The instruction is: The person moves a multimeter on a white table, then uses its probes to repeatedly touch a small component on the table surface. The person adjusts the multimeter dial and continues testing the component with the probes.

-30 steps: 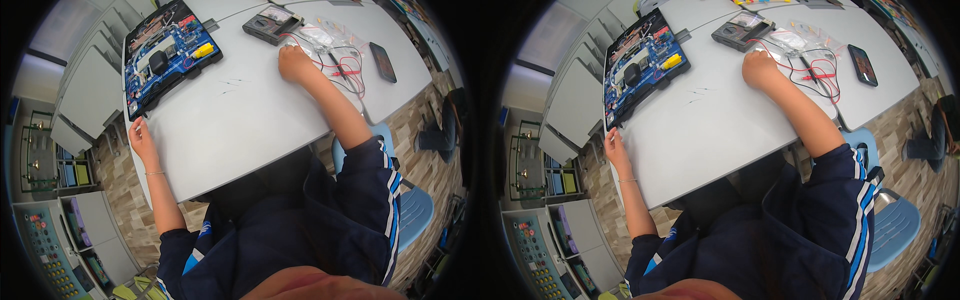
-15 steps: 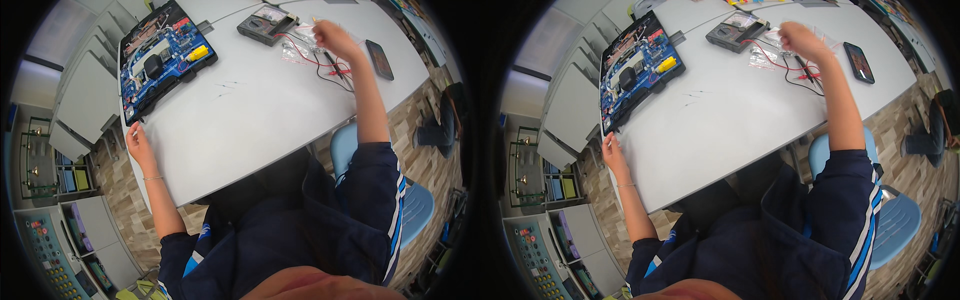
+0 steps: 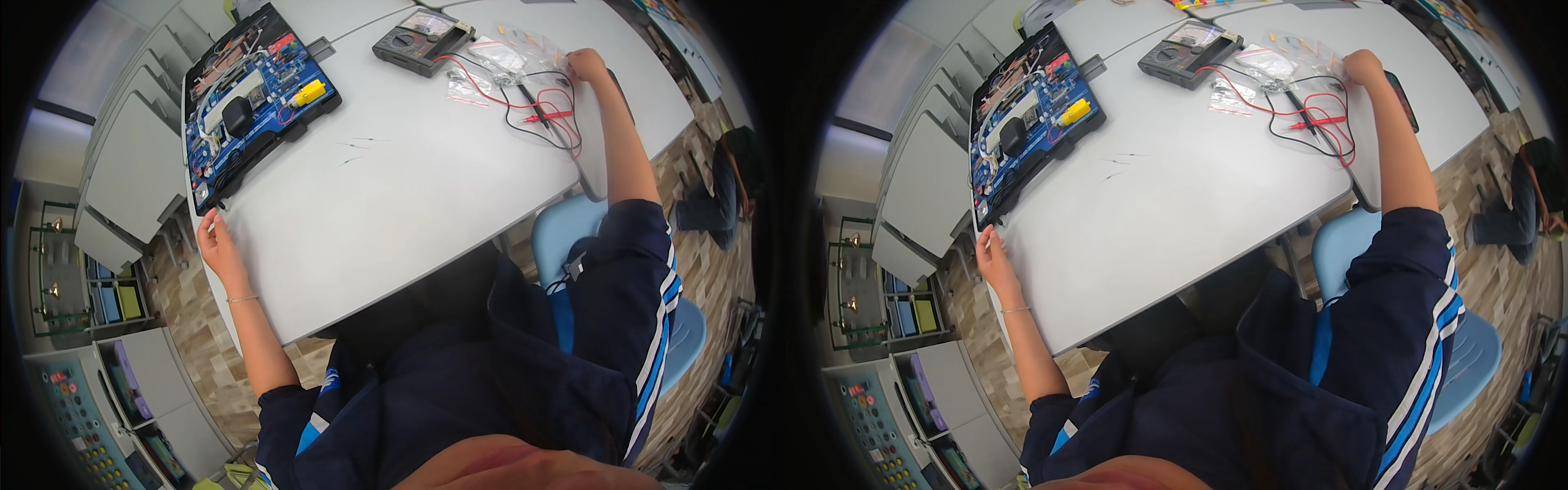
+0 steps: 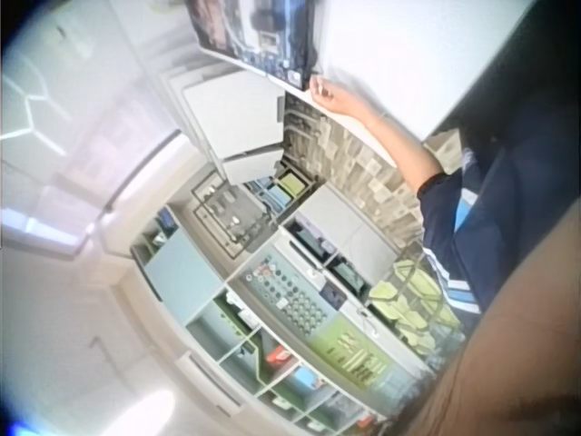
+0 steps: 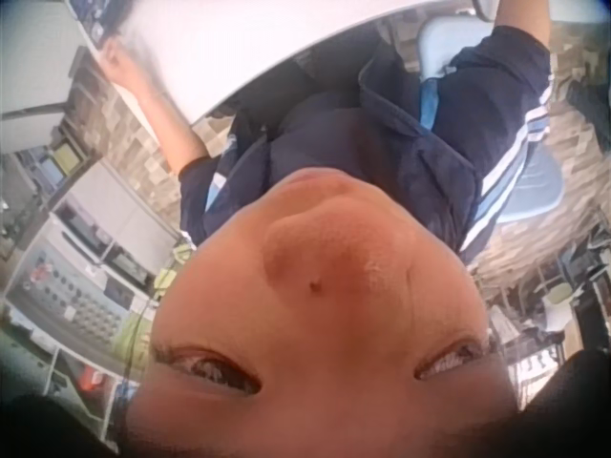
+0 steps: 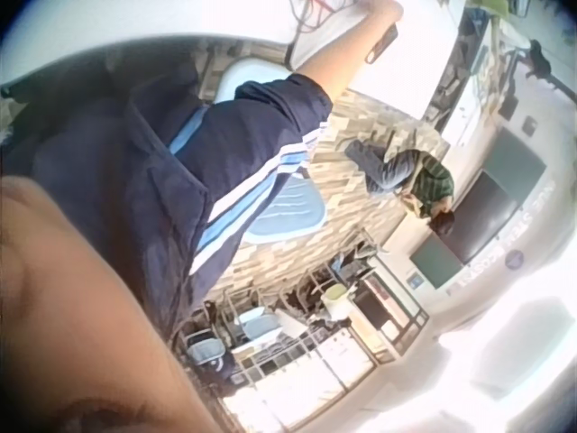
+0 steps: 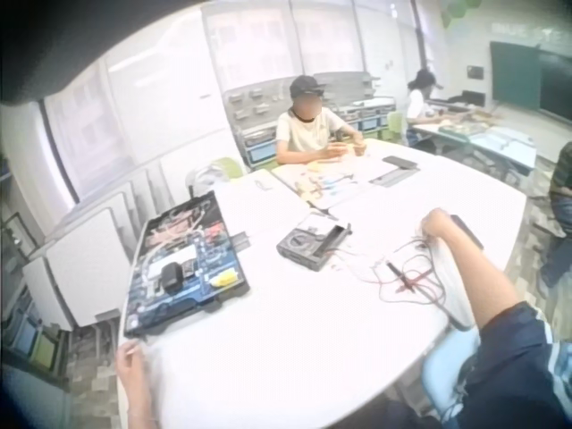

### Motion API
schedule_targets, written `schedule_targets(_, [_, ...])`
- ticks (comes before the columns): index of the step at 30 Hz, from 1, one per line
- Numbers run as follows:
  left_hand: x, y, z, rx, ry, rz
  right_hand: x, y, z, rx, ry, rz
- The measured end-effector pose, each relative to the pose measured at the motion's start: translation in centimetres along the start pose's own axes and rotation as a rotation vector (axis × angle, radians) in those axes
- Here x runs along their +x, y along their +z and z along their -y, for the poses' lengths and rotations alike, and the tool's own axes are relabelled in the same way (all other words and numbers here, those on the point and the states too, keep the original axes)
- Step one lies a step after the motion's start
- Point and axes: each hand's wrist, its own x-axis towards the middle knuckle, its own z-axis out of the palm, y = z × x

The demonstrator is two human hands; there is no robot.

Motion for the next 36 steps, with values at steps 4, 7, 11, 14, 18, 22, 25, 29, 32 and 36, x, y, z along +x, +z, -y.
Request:
schedule_targets(4, [0.1, -0.3, 0.2, 0.019, 0.015, -0.022, -0.7, 1.0, 1.2, -0.461, -0.206, -0.127])
schedule_targets(7, [0.2, -0.5, 0.3, 0.01, 0.03, -0.019, -2.0, 0.8, 1.8, -0.299, -0.17, -0.091])
schedule_targets(11, [0.0, -0.5, 0.2, 0.003, 0.044, -0.007, -2.2, 0.0, 2.0, -0.186, -0.089, -0.03])
schedule_targets(14, [0.0, -0.3, 0.2, 0.0, 0.038, -0.009, -1.7, 0.0, 1.2, -0.331, -0.145, -0.132])
schedule_targets(18, [0.1, -0.5, 0.3, 0.013, 0.046, -0.012, -1.0, -0.1, 0.7, -0.283, -0.142, -0.138])
schedule_targets(22, [0.3, -0.6, 0.5, 0.018, 0.043, -0.015, -1.6, 0.5, 1.9, -0.21, -0.261, -0.165])
schedule_targets(25, [0.1, -0.6, 0.2, 0.01, 0.047, -0.017, -3.1, 0.9, 4.9, -0.234, -0.205, -0.043])
schedule_targets(29, [0.1, -0.7, 0.0, -0.023, 0.025, -0.007, -4.7, 1.3, 7.9, -0.379, -0.214, 0.054])
schedule_targets(32, [0.1, -0.9, 0.0, -0.032, 0.05, -0.014, -4.7, 1.7, 8.3, -0.4, -0.277, 0.037])
schedule_targets(36, [0.3, -0.7, 0.4, -0.033, 0.092, -0.022, -2.4, 2.2, 7.9, -0.401, -0.354, 0.104])
